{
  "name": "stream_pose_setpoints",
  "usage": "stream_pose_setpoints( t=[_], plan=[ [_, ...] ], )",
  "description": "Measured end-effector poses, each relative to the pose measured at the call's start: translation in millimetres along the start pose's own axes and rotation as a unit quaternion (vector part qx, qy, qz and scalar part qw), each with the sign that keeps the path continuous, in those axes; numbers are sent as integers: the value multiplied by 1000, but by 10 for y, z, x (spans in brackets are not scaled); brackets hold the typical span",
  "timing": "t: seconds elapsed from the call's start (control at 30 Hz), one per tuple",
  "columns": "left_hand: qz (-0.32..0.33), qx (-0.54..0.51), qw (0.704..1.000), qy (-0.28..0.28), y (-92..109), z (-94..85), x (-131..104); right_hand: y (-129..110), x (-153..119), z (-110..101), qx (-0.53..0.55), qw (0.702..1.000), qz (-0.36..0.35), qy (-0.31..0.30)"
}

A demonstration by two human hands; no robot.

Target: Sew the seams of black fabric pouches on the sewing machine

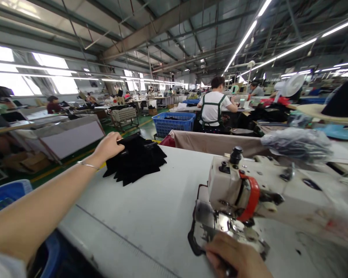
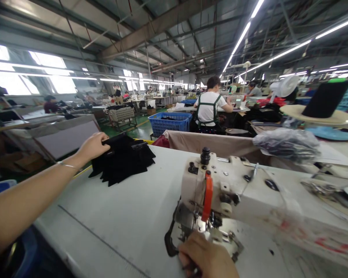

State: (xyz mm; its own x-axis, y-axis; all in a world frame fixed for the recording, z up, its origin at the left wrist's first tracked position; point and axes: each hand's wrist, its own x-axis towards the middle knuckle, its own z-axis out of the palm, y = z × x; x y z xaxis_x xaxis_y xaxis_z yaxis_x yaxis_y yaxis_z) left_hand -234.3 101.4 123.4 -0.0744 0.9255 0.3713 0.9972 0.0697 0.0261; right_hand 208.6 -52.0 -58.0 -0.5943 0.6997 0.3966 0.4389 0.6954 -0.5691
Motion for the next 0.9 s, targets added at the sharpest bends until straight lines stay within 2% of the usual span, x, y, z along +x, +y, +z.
stream_pose_setpoints(
  t=[0.07,0.13,0.2,0.3,0.37,0.43,0.57,0.6,0.67,0.73,0.77,0.8,0.83,0.9],
  plan=[
    [29,-18,999,5,111,-272,-312,-133,21,-63,2,1000,-7,16],
    [54,-37,998,-26,270,-437,-725,-357,62,-126,-4,999,-18,45],
    [82,-69,991,-79,464,-462,-1210,-634,119,-162,-12,996,-18,87],
    [80,-209,952,-208,768,-315,-1927,-1015,198,-146,13,987,82,136],
    [68,-329,903,-267,949,-195,-2288,-1182,210,-105,43,983,136,118],
    [42,-447,837,-314,1109,-123,-2512,-1280,180,-68,63,980,162,96],
    [-1,-656,637,-405,1399,-140,-2657,-1375,52,-72,129,971,173,99],
    [-14,-685,599,-413,1465,-159,-2666,-1393,23,-97,150,969,170,97],
    [-52,-713,561,-416,1579,-193,-2681,-1425,-22,-176,181,965,165,90],
    [-82,-717,555,-413,1660,-216,-2706,-1447,-54,-279,183,965,173,76],
    [-86,-711,565,-410,1687,-222,-2723,-1454,-69,-331,171,966,184,60],
    [-80,-697,589,-400,1706,-224,-2742,-1461,-83,-378,151,967,200,39],
    [-69,-676,628,-379,1718,-223,-2762,-1467,-98,-415,126,968,217,19],
    [-45,-614,723,-315,1731,-217,-2804,-1482,-129,-457,76,968,240,-8]
  ],
)
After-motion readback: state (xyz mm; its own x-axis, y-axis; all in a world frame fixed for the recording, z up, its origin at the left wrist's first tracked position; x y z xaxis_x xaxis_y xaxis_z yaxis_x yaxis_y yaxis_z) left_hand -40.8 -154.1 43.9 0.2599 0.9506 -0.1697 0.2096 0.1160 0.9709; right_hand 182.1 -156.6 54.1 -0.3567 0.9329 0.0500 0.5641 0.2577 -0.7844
